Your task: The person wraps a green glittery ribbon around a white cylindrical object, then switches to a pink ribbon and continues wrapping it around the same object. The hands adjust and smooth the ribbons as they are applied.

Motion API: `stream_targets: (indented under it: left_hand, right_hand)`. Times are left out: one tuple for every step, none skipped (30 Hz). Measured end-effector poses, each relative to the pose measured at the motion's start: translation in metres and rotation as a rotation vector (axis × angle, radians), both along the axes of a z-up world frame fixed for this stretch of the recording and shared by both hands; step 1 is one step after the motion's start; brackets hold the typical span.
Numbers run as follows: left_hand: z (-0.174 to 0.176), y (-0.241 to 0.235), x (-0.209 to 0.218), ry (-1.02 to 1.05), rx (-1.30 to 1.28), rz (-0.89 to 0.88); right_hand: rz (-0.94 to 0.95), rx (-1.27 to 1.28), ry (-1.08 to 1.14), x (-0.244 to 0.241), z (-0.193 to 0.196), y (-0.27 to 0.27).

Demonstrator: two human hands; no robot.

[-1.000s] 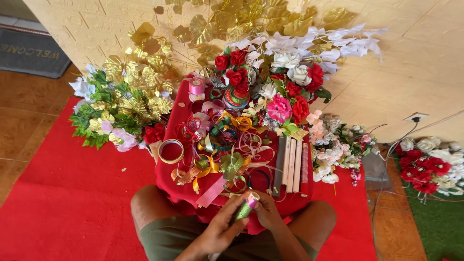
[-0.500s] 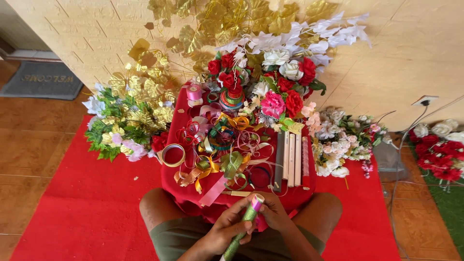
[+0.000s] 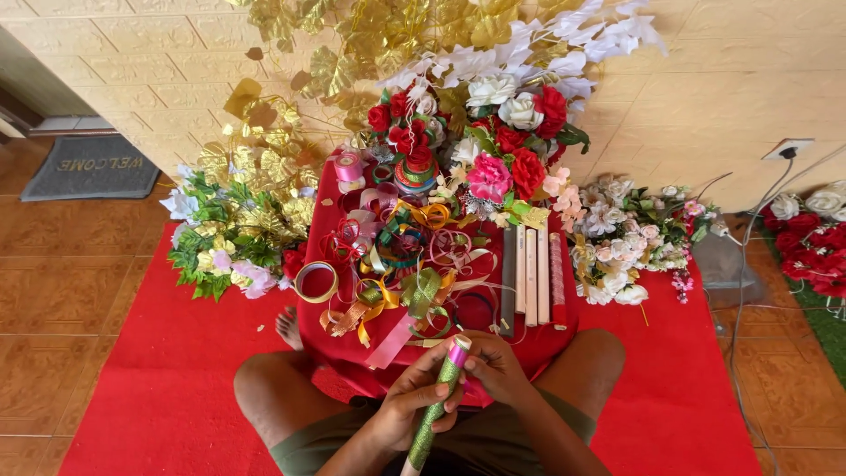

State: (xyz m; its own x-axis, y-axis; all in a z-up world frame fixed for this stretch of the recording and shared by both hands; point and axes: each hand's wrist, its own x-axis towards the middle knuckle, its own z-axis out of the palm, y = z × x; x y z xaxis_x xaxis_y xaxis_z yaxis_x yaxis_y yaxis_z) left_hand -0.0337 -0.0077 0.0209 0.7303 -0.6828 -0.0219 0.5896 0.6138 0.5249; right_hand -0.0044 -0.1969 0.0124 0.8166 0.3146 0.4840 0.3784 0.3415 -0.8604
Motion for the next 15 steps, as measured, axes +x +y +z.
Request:
stream_targets:
  left_hand:
    - [-0.001, 0.0, 0.0, 0.002, -0.004, -0.002]
    - [-0.002, -0.001, 0.0, 0.031, -0.03, -0.012]
    - [-0.002, 0.0, 0.002, 0.058, -0.054, -0.022]
    - [-0.002, 0.0, 0.002, 0.058, -0.057, -0.024]
    - [-0.003, 0.0, 0.004, 0.079, -0.058, -0.018]
    - [-0.003, -0.001, 0.005, 0.1, -0.059, -0.012]
    - [-0.009, 0.0, 0.007, 0.1, -0.064, -0.018]
    - [-0.016, 0.0, 0.008, 0.102, -0.059, 0.009]
    - [-0.022, 0.0, 0.009, 0.109, -0.054, 0.036]
    - [-0.024, 0.0, 0.011, 0.114, -0.059, 0.029]
    - [-0.026, 0.0, 0.011, 0.109, -0.051, 0.034]
    - [-0.028, 0.0, 0.011, 0.105, -0.043, 0.039]
    - [-0.029, 0.0, 0.011, 0.113, -0.047, 0.034]
    - [-0.03, -0.001, 0.011, 0.111, -0.044, 0.029]
    - [-0.03, -0.002, 0.011, 0.107, -0.041, 0.027]
  right_hand:
    - [-0.002, -0.004, 0.002, -0.001, 0.002, -0.001]
    - [-0.029, -0.027, -0.033, -0.002, 0.004, -0.002]
    - [-0.055, -0.049, -0.071, -0.001, 0.006, -0.002]
    - [-0.057, -0.052, -0.071, -0.003, 0.006, -0.001]
    - [-0.075, -0.054, -0.048, -0.003, 0.005, -0.002]
    - [-0.093, -0.056, -0.026, -0.003, 0.004, -0.002]
    - [-0.099, -0.061, -0.026, -0.003, 0.002, -0.001]
    - [-0.12, -0.064, -0.021, -0.002, 0.0, -0.001]
    - [-0.141, -0.067, -0.012, -0.002, -0.002, 0.0]
    - [-0.147, -0.073, -0.008, 0.0, -0.003, -0.001]
    - [-0.15, -0.09, -0.007, 0.0, -0.005, -0.001]
    - [-0.153, -0.108, -0.005, 0.0, -0.007, -0.001]
    - [-0.159, -0.113, 0.002, 0.0, -0.013, -0.002]
    - [-0.156, -0.117, 0.027, 0.001, -0.018, -0.004]
    - [-0.151, -0.119, 0.051, 0.002, -0.024, -0.005]
